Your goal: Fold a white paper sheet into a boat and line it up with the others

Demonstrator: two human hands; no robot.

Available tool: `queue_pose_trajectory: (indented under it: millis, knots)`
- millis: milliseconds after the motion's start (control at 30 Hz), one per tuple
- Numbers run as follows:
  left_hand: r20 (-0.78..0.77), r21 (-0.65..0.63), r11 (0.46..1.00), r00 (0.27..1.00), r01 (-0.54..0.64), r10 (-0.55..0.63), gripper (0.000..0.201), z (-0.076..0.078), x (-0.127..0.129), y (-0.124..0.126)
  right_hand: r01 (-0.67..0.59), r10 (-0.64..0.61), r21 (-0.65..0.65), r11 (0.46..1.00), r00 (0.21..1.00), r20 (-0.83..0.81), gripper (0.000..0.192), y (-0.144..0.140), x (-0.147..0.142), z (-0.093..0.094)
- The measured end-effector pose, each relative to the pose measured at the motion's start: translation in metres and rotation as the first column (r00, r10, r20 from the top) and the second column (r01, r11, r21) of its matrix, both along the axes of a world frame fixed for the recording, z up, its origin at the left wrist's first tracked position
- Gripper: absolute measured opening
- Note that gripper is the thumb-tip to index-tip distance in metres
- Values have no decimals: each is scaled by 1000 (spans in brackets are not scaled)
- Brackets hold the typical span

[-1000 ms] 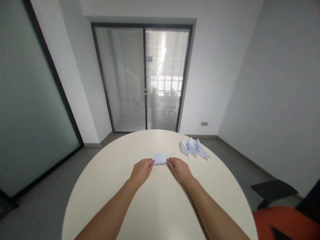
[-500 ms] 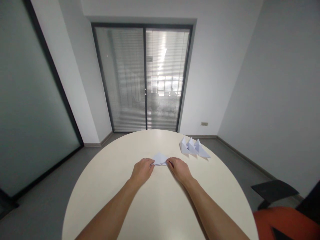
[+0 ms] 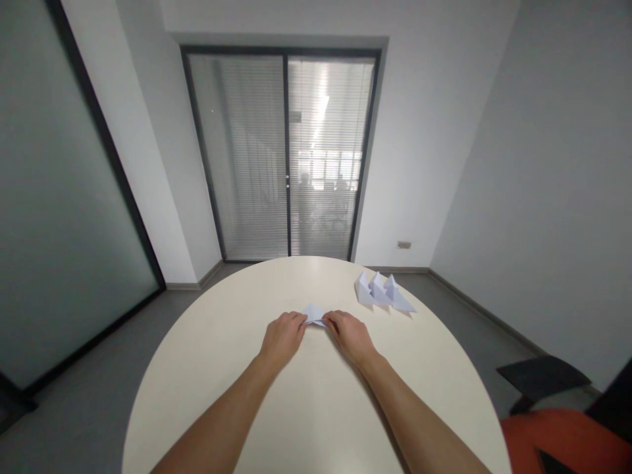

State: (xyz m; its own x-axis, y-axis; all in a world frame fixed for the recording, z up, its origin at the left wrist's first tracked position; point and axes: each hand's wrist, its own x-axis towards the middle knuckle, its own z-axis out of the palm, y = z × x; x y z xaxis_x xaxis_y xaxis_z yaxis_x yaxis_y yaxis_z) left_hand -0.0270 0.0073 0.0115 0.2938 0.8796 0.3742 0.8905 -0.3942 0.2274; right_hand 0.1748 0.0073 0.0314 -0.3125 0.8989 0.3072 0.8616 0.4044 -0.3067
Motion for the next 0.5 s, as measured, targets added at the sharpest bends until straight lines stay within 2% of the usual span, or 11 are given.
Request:
queue_pose_trajectory:
  millis: [233,500]
  knots:
    - [10,22,999,999,41,-41,30,0,1,-1,-16,16,0,1000,1000,9,30,0,-1,-2]
    - [-73,-74,997,997,-1,-5,33,7,2,-2,-45,45,-3,999,999,-10,29,3,-2,-5]
